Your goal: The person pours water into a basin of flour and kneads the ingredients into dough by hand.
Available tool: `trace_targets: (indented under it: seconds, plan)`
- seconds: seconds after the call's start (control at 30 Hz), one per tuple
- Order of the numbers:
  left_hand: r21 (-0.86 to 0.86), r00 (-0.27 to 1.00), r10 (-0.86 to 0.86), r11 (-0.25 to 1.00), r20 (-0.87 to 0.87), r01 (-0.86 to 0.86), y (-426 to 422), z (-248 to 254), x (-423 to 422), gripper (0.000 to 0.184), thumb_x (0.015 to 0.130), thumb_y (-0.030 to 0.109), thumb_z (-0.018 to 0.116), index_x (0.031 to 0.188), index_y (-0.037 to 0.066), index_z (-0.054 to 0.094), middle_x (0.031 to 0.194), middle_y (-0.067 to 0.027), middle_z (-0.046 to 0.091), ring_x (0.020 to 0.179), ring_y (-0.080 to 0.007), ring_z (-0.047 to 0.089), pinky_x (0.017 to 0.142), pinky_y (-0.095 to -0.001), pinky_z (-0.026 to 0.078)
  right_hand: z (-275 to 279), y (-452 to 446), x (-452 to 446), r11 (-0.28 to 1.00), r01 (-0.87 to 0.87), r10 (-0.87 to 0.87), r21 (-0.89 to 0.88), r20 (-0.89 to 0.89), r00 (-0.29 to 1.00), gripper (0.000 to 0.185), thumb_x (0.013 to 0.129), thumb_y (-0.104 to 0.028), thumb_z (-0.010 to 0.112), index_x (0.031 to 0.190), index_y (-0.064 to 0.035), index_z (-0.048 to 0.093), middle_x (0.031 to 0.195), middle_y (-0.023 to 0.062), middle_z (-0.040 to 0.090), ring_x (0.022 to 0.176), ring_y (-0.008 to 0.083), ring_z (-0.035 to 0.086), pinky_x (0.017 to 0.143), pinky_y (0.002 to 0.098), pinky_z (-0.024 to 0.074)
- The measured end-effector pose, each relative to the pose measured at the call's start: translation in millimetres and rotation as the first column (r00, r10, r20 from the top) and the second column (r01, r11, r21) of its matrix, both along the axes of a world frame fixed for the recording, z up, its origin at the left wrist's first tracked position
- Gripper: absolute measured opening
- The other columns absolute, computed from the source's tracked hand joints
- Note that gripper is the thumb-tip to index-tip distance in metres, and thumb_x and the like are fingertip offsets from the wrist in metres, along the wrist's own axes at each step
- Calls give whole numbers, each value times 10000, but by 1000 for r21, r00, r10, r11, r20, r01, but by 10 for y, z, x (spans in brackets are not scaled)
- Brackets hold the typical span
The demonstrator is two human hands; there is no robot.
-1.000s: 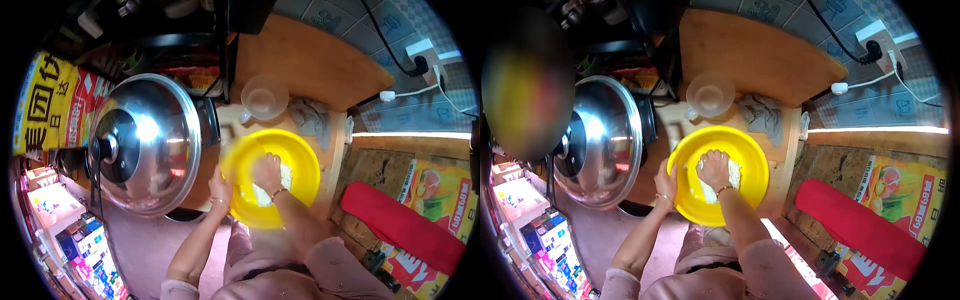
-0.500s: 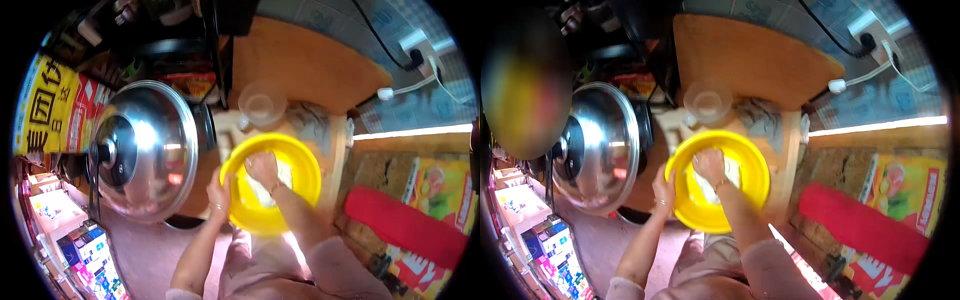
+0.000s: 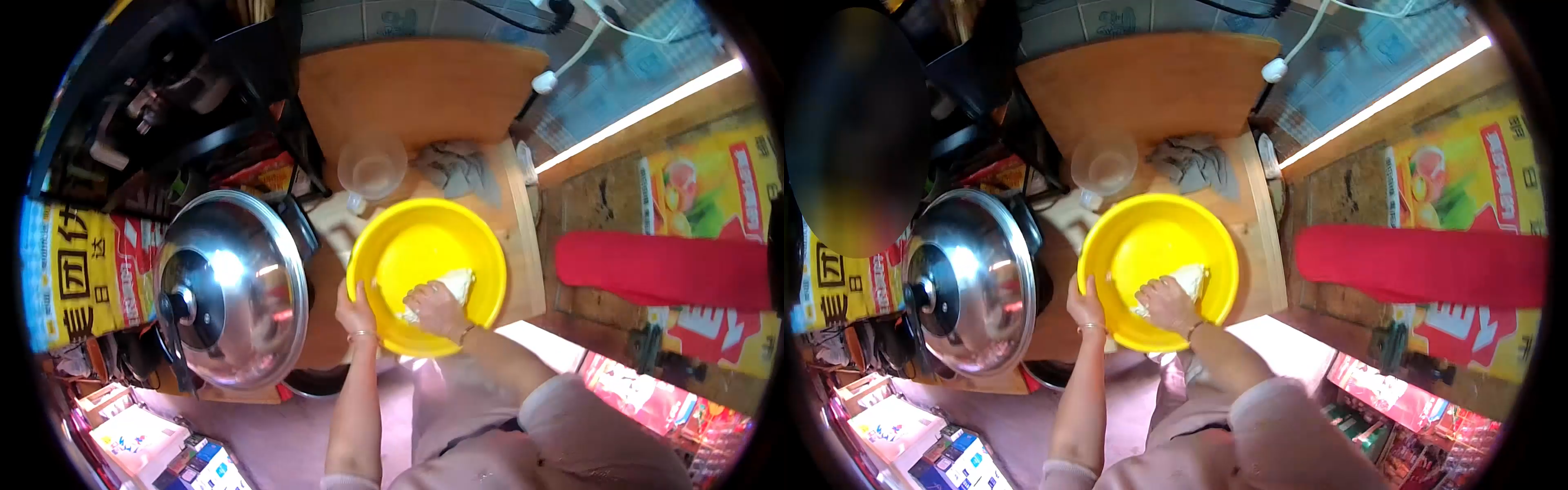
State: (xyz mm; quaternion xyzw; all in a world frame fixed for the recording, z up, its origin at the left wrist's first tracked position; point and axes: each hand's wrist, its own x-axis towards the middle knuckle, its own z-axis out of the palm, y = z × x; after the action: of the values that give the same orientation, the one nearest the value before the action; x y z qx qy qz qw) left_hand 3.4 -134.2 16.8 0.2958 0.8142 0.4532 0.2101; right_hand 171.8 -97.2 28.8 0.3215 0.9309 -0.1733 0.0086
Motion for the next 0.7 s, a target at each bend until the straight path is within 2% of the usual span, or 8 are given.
trace_targets:
  seconds: [0.07,0.1,0.23,0.37,0.47,0.5,0.6,0.7]
  plan:
    - [-98,1000,-25,995,3,25,25,105,-20,238,832,91,606,1048,-8,600,958,-159,650,849,-238,635,763,-323,482,-97,23,-166,993,117,-118,18,57,991,348,717,-383,604,940,-117,625,900,44,619,942,187,556,875,359,368]
    - [-116,999,-17,993,35,21,12,127,-2,239,834,90,604,1053,-7,596,962,-160,650,855,-244,634,766,-323,481,-119,73,-233,989,132,-127,-59,90,988,333,723,-372,595,930,-113,628,905,50,618,938,193,553,881,364,359]
    - [-67,993,-14,998,121,22,-6,69,6,255,845,90,596,1078,-14,573,954,-169,644,851,-264,628,766,-330,479,-189,224,-438,987,153,-148,-54,85,985,288,735,-345,574,903,-121,640,917,35,617,959,190,537,897,372,339]
    - [-55,991,-71,996,110,77,22,209,0,262,859,106,581,1088,-18,560,970,-166,633,870,-269,622,770,-334,479,-197,404,-609,993,89,-80,-75,106,991,240,751,-310,547,858,-120,649,916,31,613,922,195,530,835,369,373]
    - [-111,985,-34,992,167,53,46,237,2,263,866,124,574,1088,-16,558,988,-171,625,884,-280,618,775,-337,478,-294,508,-689,992,34,-19,-118,126,992,231,752,-304,541,822,-115,653,888,37,615,896,199,535,786,367,400]
    - [-122,985,-27,991,173,49,36,224,0,263,866,124,574,1088,-16,558,988,-171,625,884,-280,618,775,-337,478,-337,541,-728,995,59,-55,-86,49,997,174,704,-270,571,718,-118,653,796,49,622,834,200,560,729,342,426]
    - [-146,993,-76,985,92,89,7,167,-35,269,867,136,575,1089,-14,556,991,-174,623,888,-289,616,782,-342,476,-479,679,-802,990,-29,29,-138,-2,1000,178,684,-265,575,667,-107,654,721,69,631,756,214,596,672,337,453]
    - [-128,995,-86,987,51,92,50,226,-39,282,867,190,573,1089,18,570,963,-202,632,870,-355,628,737,-392,490,-456,728,-835,987,-67,77,-146,62,995,220,688,-286,574,637,-88,654,696,96,645,702,240,625,653,365,479]
